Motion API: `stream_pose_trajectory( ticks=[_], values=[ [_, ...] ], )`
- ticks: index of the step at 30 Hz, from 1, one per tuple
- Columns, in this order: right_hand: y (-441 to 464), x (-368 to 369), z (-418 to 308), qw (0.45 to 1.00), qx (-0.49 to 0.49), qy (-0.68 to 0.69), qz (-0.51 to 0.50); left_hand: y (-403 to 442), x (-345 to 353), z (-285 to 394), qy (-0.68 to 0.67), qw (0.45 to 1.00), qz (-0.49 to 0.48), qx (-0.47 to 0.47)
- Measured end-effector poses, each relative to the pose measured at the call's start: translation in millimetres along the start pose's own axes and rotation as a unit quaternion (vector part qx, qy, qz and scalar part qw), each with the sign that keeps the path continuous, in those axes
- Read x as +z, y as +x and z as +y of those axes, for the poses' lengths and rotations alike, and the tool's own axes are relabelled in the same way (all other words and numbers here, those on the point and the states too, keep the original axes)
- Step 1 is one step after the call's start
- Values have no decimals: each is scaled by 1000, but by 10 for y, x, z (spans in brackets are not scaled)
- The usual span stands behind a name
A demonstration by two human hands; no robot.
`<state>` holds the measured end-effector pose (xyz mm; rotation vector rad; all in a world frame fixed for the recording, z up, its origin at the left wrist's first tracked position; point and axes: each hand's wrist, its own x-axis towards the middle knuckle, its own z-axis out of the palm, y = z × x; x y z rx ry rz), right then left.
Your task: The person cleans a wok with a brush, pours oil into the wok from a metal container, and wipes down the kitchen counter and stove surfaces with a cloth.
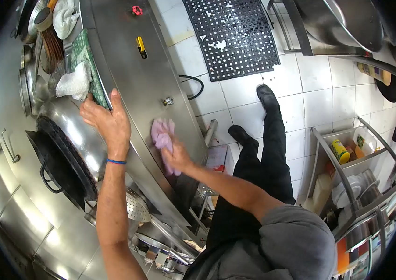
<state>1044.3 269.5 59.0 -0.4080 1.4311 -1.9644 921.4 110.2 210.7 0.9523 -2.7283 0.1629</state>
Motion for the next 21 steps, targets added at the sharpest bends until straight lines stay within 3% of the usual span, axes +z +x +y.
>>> stream_pose_trajectory(
  ticks=[2, 4, 5, 8, 10, 13, 16, 18, 21],
  values=[
    [333, -176, 257, 984, 164, 76, -10, 29, 20, 14, 2, 1000, 2, 1],
    [341, -104, 250, 970, 225, 91, 15, 5, 1, 17, 0, 1000, 3, -1],
    [286, 16, 181, 977, 198, 63, 50, 9, 2, 19, 3, 1000, 3, 0],
    [157, 73, -346, 987, -132, -71, 53, -6, 22, -11, -1, 1000, 3, -6],
    [122, 91, -391, 997, -70, -11, 40, -11, 27, -20, -15, 1000, -1, -4],
    [70, -59, 74, 996, -72, 35, 25, -1, 2, 0, -11, 1000, -3, -5],
    [21, -283, 626, 999, -5, 8, 37, 8, -37, 46, -23, 999, -25, -28],
    [31, -272, 1199, 984, 145, -51, 94, 8, -32, 64, -19, 999, -26, -31],
    [576, -549, 1917, 952, 274, -76, 112, 21, -43, 78, -24, 999, -28, -35]
  ],
)
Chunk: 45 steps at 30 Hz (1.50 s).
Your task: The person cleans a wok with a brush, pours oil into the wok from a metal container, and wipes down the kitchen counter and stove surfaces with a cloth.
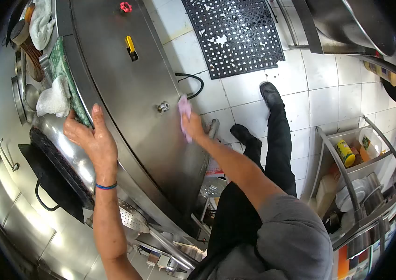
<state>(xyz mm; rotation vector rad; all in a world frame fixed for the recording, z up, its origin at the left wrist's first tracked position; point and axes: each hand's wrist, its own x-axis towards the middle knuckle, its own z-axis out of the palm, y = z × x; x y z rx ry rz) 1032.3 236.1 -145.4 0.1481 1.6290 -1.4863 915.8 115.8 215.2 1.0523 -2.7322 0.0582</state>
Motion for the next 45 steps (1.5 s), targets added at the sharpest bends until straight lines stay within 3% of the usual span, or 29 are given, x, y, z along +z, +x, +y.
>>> stream_pose_trajectory(
  ticks=[2, 4, 7, 8, 10, 13, 15, 17, 21, 22, 26, 28, 30, 32, 36, 42, 45],
  values=[
    [454, -55, 104, 994, 106, -28, -27, -10, 7, 9, -9, 1000, -1, -6],
    [484, -302, -421, 975, 204, -37, -76, 9, -15, 0, -7, 1000, 5, -5],
    [-91, -81, -204, 992, 112, -47, 38, -19, 14, -48, 5, 1000, 14, 4],
    [-467, -15, -11, 997, 32, -37, 66, -20, 11, -39, 7, 1000, 14, 9],
    [-1391, -105, 30, 994, -76, -74, 33, -14, 16, -51, 15, 1000, 12, 16],
    [-2398, -122, 186, 990, 132, 13, -47, -21, 31, -73, 21, 999, 15, 20],
    [-2474, 109, 527, 984, 175, -14, 3, -19, 32, -78, 22, 999, 16, 25],
    [-2242, 205, 474, 983, 169, -35, 58, -8, 38, -80, 19, 999, 17, 24],
    [-949, 121, -257, 988, 40, -29, 149, -24, 6, -21, 4, 1000, 9, 7],
    [-563, 98, -327, 994, 59, 46, 84, -21, 2, -6, -3, 1000, 7, 2],
    [605, 82, -561, 996, -11, 48, 76, -27, 7, -7, -2, 1000, 14, 5],
    [825, 168, -265, 997, 28, 61, 41, -23, 7, -21, -1, 1000, 20, 12],
    [505, -37, -568, 989, 104, 97, -32, -21, 15, -48, -3, 1000, 21, 23],
    [103, 84, -161, 994, 92, 45, -40, -9, 16, -52, -3, 999, 22, 35],
    [-1327, -45, -990, 996, 61, 53, -47, -6, -10, -7, 3, 999, 17, 31],
    [-1190, 125, -1895, 965, -250, 79, -5, -2, -15, 6, -3, 1000, 11, 21],
    [-1186, 54, -1934, 949, -286, 120, -58, -4, -22, 12, -1, 1000, 6, 16]
  ],
)
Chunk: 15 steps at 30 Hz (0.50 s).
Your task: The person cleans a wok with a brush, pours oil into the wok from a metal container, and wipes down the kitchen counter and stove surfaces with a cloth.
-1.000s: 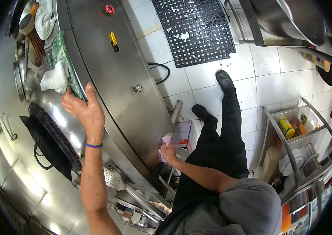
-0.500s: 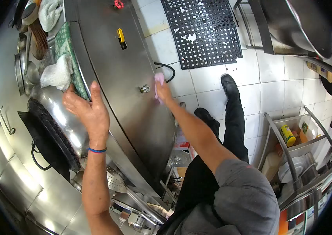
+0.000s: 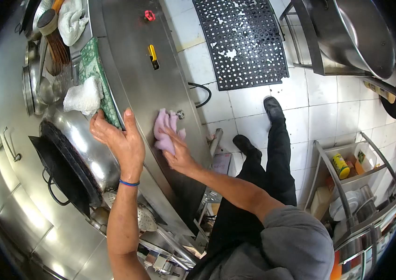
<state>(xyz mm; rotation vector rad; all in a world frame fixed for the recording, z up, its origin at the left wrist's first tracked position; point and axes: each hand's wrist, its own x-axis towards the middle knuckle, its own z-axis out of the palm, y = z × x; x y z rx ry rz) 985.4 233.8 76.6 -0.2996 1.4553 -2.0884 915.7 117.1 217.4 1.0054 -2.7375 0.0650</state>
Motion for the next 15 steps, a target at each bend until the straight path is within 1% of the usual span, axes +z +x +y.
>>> stream_pose_trajectory(
  ticks=[3, 4, 5, 8, 9, 11, 13, 14, 15],
  values=[
    [-521, -165, 185, 994, 22, -108, 1, 9, -15, 11, 11, 1000, -12, 2],
    [-719, -179, 211, 978, 203, -33, 20, 15, -24, 19, 4, 1000, -12, -2],
    [-874, -167, 193, 924, 378, 44, 37, 11, -36, 35, -1, 1000, -13, -7],
    [-875, -4, 66, 895, 441, 63, 16, 32, -43, 74, -17, 1000, -13, -18],
    [-746, 72, -10, 937, 348, 27, 22, 34, -56, 91, -18, 999, -16, -25],
    [-336, 167, 2, 956, 291, 25, 10, 40, -74, 110, -14, 999, -22, -34],
    [283, 200, -61, 986, 165, 4, 17, 46, -85, 115, -3, 999, -27, -39],
    [685, 199, -123, 997, 65, -14, 31, 47, -91, 118, 1, 998, -31, -45],
    [1019, 237, -23, 998, 53, -17, 37, 43, -98, 120, 6, 998, -36, -51]
  ],
)
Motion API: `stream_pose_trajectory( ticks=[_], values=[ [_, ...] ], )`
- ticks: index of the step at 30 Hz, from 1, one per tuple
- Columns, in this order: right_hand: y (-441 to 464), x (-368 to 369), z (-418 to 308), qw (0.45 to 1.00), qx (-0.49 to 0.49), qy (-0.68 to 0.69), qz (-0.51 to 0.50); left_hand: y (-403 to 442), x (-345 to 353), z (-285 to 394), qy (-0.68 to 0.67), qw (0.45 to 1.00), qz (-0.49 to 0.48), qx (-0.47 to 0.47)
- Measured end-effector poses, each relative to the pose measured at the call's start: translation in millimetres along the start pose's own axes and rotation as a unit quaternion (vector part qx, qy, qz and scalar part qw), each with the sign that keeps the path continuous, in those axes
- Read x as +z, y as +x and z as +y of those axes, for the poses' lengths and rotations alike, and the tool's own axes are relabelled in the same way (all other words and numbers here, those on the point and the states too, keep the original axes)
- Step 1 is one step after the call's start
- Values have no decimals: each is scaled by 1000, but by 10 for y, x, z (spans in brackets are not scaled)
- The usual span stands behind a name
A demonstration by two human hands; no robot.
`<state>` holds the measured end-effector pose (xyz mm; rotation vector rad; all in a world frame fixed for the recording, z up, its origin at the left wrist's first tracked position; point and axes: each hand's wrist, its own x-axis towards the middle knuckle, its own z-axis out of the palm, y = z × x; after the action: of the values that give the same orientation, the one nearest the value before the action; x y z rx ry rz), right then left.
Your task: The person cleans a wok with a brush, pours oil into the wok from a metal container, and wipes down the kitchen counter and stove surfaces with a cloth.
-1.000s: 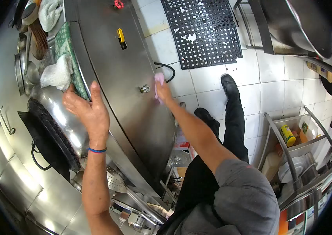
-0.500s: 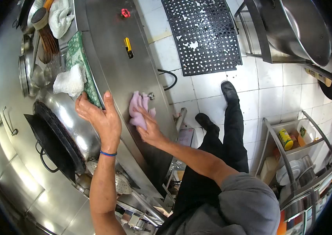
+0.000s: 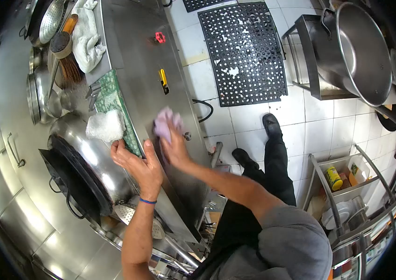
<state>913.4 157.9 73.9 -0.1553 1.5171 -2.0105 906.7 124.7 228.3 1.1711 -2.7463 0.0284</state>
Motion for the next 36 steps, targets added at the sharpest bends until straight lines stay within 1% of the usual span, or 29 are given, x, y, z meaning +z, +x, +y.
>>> stream_pose_trajectory(
  ticks=[1, 3, 4, 6, 8, 10, 13, 14, 15, 16, 18, 21, 23, 24, 27, 28, 31, 32, 35, 36],
  values=[
    [313, 52, 104, 1000, -10, -2, 6, 3, 1, 0, 6, 1000, -6, -7],
    [925, 42, 410, 997, 46, -38, 40, 15, 3, 16, -22, 1000, -5, -20],
    [1030, -17, 446, 990, 132, -29, 38, 15, -13, 31, -37, 999, -6, -25],
    [1247, -175, 401, 957, 286, -11, 36, 4, -22, 29, -14, 1000, -8, -21],
    [975, -37, 492, 960, 247, -99, 88, 21, -11, 22, -19, 1000, 2, -21],
    [473, 62, 302, 989, 74, -107, 70, 36, -18, 28, -16, 1000, 3, -18],
    [319, 63, 26, 987, 152, -29, 39, 53, -54, 60, -27, 999, -3, -32],
    [456, -13, -15, 964, 249, -96, 14, 53, -66, 71, -33, 999, -5, -41],
    [569, -10, 220, 957, 263, -110, 46, 56, -75, 83, -41, 998, -6, -49],
    [662, 1, 702, 950, 276, -124, 79, 61, -80, 97, -47, 998, -3, -49],
    [813, -89, 762, 928, 361, -42, 78, 46, -86, 91, -45, 998, -3, -51],
    [533, 31, 84, 963, 235, -122, 55, 70, -111, 96, -47, 998, 1, -49],
    [445, 34, -94, 968, 228, -106, 9, 77, -118, 96, -52, 997, 3, -50],
    [479, 17, -169, 970, 223, -99, -14, 67, -108, 66, -76, 996, -4, -50],
    [1066, -140, -421, 928, 365, 66, -14, 91, -145, 84, -86, 995, 2, -41],
    [1274, -143, -392, 920, 376, 107, -22, 91, -166, 88, -92, 994, -12, -50],
    [1576, -89, -501, 934, 337, -62, -100, 102, -206, 68, -113, 992, -23, -59],
    [1548, -8, -444, 956, 269, -79, -85, 97, -200, 51, -119, 991, -24, -57],
    [1352, -65, -472, 958, 262, 8, -119, 115, -237, 81, -90, 993, -25, -73],
    [1318, -62, -527, 951, 281, 6, -126, 170, -218, 66, -121, 990, -16, -74]
  ],
)
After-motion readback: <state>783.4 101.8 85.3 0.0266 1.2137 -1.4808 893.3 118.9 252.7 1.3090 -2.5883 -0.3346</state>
